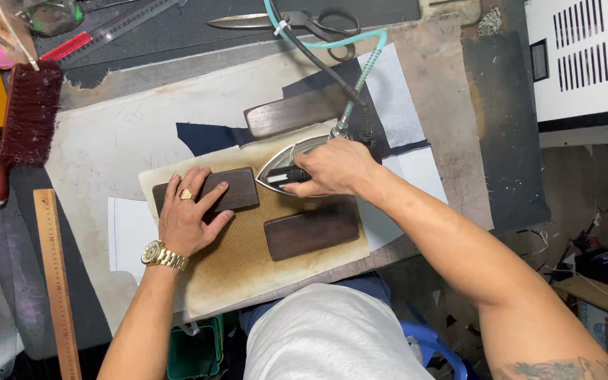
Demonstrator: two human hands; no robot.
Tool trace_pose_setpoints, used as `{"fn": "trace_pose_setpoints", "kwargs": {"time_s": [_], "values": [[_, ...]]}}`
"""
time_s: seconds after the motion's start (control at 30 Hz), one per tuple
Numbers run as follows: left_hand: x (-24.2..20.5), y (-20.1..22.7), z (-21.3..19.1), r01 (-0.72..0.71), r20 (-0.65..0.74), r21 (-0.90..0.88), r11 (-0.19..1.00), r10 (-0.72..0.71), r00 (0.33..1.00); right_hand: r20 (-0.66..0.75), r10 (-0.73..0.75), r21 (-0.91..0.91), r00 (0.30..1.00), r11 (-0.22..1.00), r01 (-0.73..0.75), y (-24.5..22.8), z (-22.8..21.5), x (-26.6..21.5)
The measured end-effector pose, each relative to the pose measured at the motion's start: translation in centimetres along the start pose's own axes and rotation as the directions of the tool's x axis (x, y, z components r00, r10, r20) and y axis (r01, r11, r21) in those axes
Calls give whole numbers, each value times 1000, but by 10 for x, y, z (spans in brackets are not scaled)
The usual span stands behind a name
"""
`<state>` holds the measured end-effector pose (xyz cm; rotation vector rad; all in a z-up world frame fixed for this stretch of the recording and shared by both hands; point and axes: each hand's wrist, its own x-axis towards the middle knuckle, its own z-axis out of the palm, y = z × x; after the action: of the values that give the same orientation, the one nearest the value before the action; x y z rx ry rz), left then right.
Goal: The person uses an iron to press sections of fabric and patterns on a workspace, using wooden weights to hold pieces in place.
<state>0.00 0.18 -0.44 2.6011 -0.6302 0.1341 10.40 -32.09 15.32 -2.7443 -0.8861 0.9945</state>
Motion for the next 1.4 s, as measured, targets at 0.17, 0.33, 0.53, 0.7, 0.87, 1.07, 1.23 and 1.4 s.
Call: {"fn": "trace_pose_setpoints", "kwargs": {"time_s": [0.17,0.33,0.53,0.7,0.87,1.07,1.23,1.4], "values": [[-1,1,-1,13,-15,-13,1000,-13,1000,17,-93,-74,996,993,94,6,16,4],[2,1,0,20,-19,-7,1000,-20,1000,-7,-79,-71,997,994,78,3,7,3],[0,-2,-1,8,-41,-13,1000,-8,999,28,-104,-95,994,990,106,1,7,5],[-5,-7,-4,16,-25,-11,1000,-17,1000,-4,-87,-58,996,995,86,-8,8,4],[-12,-14,-8,6,-63,-18,1000,-7,998,-27,-127,-45,992,991,126,-15,16,9],[-15,-11,-7,-1,-91,-13,1000,-1,996,-35,-150,-62,988,987,148,-16,15,8],[-13,-5,0,14,-100,-1,1000,-14,995,-33,-132,-74,991,989,129,-10,16,6],[-8,-1,3,15,-80,15,1000,-14,997,-17,-109,-91,994,990,107,-7,12,4]]}}
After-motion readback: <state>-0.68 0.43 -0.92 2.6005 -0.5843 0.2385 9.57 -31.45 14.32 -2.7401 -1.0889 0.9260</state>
